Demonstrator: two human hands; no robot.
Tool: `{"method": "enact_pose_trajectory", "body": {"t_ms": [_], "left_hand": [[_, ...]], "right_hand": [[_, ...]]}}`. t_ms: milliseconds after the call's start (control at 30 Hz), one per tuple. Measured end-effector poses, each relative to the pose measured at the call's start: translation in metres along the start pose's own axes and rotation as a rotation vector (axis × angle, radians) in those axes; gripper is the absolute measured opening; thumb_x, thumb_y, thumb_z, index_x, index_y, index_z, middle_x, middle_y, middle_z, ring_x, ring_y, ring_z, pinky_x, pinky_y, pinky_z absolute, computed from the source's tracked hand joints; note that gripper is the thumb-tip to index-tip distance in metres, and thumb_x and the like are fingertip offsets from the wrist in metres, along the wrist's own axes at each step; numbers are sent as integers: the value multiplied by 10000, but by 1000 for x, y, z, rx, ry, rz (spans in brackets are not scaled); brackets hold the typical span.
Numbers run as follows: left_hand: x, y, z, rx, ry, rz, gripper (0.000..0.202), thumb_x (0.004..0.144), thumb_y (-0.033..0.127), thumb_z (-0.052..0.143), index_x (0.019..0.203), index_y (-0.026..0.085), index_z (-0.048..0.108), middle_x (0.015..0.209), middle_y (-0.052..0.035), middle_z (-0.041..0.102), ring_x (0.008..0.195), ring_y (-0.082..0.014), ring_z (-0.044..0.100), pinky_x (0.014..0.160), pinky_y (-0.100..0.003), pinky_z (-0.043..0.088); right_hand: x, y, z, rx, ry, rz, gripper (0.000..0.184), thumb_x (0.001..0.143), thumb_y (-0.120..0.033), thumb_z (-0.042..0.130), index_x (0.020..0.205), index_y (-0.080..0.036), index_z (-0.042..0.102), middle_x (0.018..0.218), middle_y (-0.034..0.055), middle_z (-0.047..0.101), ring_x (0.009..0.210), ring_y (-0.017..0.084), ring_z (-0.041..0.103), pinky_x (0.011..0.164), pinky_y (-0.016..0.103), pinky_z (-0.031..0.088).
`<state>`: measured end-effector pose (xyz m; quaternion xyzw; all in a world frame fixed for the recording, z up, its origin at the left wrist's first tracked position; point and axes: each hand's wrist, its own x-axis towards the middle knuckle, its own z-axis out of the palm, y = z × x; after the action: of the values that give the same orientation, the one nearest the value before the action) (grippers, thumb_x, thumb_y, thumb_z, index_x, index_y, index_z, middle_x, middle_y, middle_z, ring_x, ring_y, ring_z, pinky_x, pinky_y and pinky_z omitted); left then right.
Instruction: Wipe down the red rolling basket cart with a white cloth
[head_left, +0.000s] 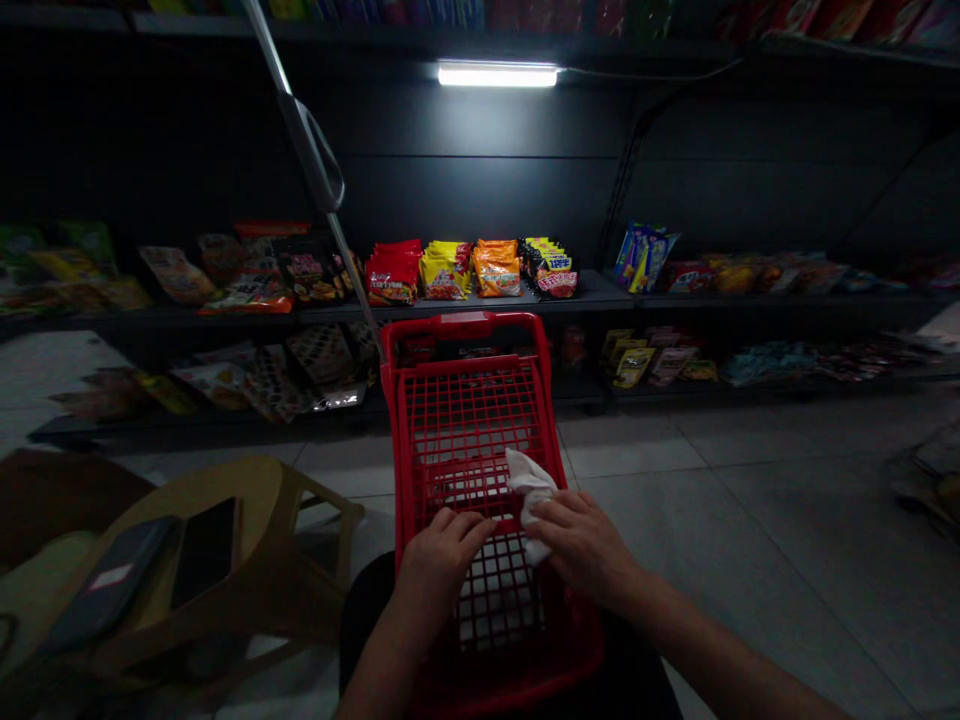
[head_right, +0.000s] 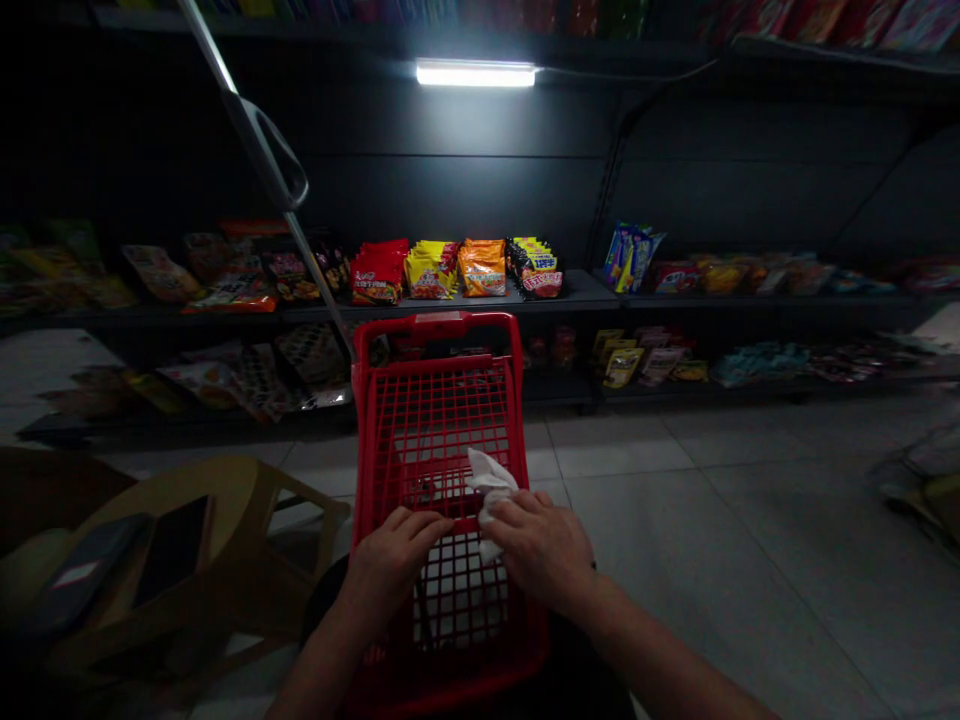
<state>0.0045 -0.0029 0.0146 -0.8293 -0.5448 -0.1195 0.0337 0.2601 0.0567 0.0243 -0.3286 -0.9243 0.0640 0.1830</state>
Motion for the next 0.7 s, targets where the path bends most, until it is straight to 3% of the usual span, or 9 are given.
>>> {"method": "enact_pose_trajectory", "body": {"t_ms": [67, 167, 300, 400, 467, 600, 700], "left_hand": [[1, 0, 0, -11, -11, 0, 453, 878, 106, 579, 1282, 309, 595, 1176, -10, 684, 973, -192, 567, 729, -275, 514], [2, 0, -1, -13, -5, 6, 427, 889, 119, 572, 1275, 298, 601, 1170, -21, 682, 975, -192, 562, 734, -272, 513], [1, 1, -3, -19, 13, 13, 421, 891, 123, 572, 1274, 296, 602, 1160, -32, 674, 981, -182, 557, 754, -264, 517], [1, 2, -3, -21, -3, -7, 442, 879, 112, 582, 1274, 309, 601, 1161, -28, 669, 990, -178, 557, 744, -250, 517], [1, 1, -2, -9, -13, -16, 450, 875, 108, 583, 1274, 316, 598, 1159, -22, 671, 985, -180, 558, 724, -248, 516], [2, 0, 0, 10, -2, 2, 429, 881, 111, 572, 1266, 295, 604, 1141, -34, 671, 952, -179, 555, 678, -241, 504], [2, 0, -1, 6, 2, 7, 422, 888, 120, 563, 1273, 290, 598, 1155, -41, 664, 956, -181, 549, 683, -245, 504]], "right_hand": [[2, 0, -2, -21, -69, -73, 349, 838, -159, 637, 1140, -332, 663, 1175, 16, 681, 1055, 230, 552, 922, 377, 410], [37, 27, -9, -37, -50, -107, 387, 858, -157, 629, 1194, -348, 648, 1254, -7, 655, 1103, 212, 541, 957, 367, 397], [105, 67, -13, -123, 151, 99, 371, 886, -138, 566, 1199, -311, 664, 1316, 10, 632, 1215, 243, 506, 1044, 415, 354], [131, 69, -7, -131, 229, 192, 371, 886, -112, 523, 1200, -256, 657, 1296, 46, 641, 1286, 259, 473, 1108, 450, 314], [127, 56, -1, -114, 208, 125, 380, 886, -109, 521, 1226, -233, 635, 1314, 67, 623, 1286, 252, 480, 1111, 437, 331], [80, 17, 2, -72, 103, -29, 408, 905, -154, 562, 1299, -257, 585, 1333, 84, 601, 1255, 251, 498, 1048, 422, 405], [54, -1, -7, -1, -24, -70, 273, 899, -202, 617, 1154, -290, 660, 1166, 60, 674, 1095, 239, 574, 959, 410, 456]]}}
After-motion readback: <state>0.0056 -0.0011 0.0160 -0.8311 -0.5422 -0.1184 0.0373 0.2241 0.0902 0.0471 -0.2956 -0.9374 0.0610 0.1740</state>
